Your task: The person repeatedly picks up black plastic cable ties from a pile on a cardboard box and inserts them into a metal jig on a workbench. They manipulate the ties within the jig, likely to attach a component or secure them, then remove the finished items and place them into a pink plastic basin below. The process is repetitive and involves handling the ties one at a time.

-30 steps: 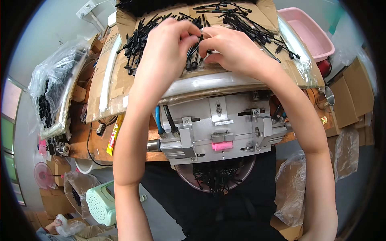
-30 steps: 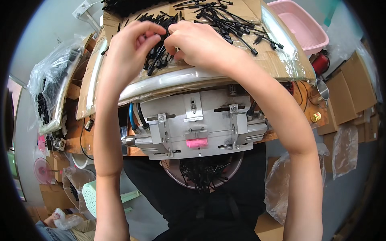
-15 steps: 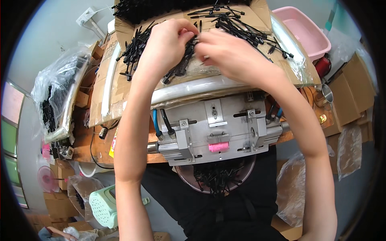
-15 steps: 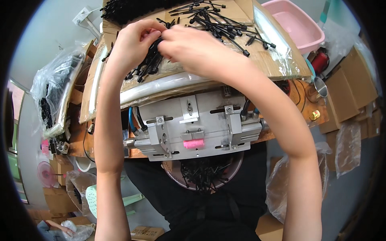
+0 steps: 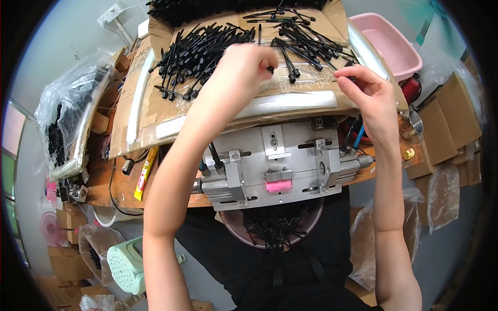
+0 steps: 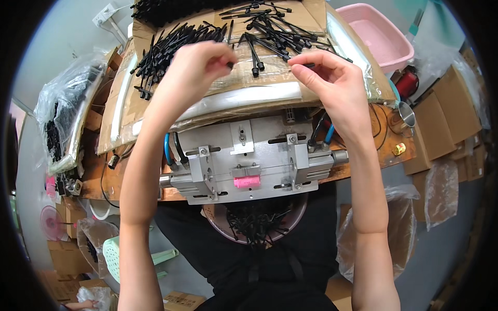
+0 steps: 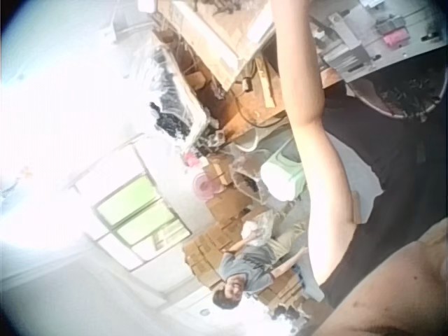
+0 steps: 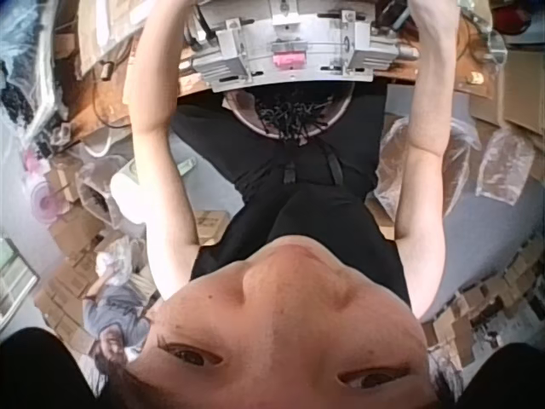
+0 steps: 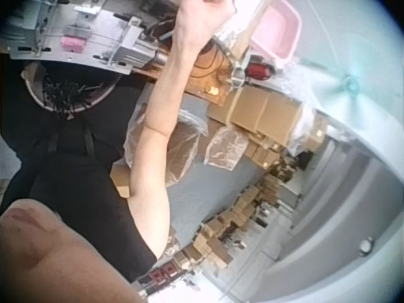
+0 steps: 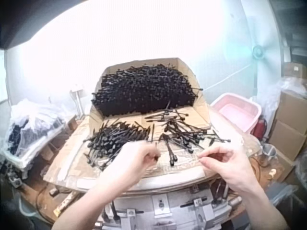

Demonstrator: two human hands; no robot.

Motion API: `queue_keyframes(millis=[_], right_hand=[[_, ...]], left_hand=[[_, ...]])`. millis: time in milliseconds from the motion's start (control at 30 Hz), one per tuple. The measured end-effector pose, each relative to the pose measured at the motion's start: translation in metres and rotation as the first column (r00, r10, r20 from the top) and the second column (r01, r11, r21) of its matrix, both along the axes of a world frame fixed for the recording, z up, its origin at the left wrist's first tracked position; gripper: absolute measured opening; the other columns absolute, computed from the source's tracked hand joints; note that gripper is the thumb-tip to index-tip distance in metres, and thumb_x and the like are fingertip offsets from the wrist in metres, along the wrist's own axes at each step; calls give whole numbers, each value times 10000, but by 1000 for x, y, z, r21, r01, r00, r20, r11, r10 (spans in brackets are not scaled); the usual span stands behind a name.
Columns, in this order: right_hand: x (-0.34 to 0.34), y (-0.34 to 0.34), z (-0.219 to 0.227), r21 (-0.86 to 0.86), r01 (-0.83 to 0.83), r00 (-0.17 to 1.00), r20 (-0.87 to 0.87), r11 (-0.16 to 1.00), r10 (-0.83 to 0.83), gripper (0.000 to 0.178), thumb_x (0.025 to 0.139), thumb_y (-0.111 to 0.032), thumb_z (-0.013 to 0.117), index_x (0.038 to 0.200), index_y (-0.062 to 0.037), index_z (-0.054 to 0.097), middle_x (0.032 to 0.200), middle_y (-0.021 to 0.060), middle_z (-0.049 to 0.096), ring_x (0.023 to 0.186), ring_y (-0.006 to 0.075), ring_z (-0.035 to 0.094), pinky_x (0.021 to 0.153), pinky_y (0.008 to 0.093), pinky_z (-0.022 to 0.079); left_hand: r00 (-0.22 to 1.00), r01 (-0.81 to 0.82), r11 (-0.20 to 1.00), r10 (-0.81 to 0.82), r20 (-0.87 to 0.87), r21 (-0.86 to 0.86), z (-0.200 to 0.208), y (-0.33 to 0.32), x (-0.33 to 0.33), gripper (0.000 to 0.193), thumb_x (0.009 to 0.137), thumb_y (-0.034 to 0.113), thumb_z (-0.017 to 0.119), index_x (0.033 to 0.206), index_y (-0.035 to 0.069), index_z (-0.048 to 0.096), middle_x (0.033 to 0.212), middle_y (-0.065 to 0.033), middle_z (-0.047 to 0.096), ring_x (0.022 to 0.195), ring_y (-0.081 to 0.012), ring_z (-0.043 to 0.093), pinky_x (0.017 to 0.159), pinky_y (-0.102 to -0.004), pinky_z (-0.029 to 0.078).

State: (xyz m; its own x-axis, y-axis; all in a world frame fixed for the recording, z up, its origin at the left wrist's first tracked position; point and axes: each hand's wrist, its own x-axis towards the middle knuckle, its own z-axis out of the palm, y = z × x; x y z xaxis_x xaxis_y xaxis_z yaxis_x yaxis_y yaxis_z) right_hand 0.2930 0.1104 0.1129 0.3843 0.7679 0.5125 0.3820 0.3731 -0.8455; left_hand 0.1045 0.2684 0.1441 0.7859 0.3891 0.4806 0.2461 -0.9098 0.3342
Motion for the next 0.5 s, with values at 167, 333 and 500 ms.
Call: queue_keyframes(millis=[167, 333, 500], right_hand=[[-24, 0, -6, -70, -54, 996, -72, 996, 49, 125, 913, -94, 667, 984, 6, 692, 804, 31, 688, 704, 40, 588, 601, 180, 438], [-46, -4, -5, -85, -154, 962, -239, 984, 130, 166, 924, -61, 645, 1050, 45, 628, 847, 102, 702, 734, 110, 650, 633, 219, 509], [-64, -13, -6, -41, -404, 774, -547, 914, 318, 157, 945, -78, 622, 1018, 59, 600, 908, 186, 706, 838, 218, 713, 747, 314, 612]], left_hand=[[995, 9, 1000, -7, 95, -23, -19, -41, -38, 172, 789, -56, 652, 951, 2, 666, 884, -134, 665, 813, -284, 645, 744, -351, 500], [948, -49, 996, 70, 311, -76, -42, -77, -51, 167, 766, -73, 638, 915, 2, 642, 888, -126, 635, 842, -309, 619, 755, -380, 500], [905, -86, 993, 114, 409, -86, -70, -138, -71, 606, 598, -99, 795, 1181, 22, 684, 904, -93, 653, 779, -215, 593, 706, -317, 506]])
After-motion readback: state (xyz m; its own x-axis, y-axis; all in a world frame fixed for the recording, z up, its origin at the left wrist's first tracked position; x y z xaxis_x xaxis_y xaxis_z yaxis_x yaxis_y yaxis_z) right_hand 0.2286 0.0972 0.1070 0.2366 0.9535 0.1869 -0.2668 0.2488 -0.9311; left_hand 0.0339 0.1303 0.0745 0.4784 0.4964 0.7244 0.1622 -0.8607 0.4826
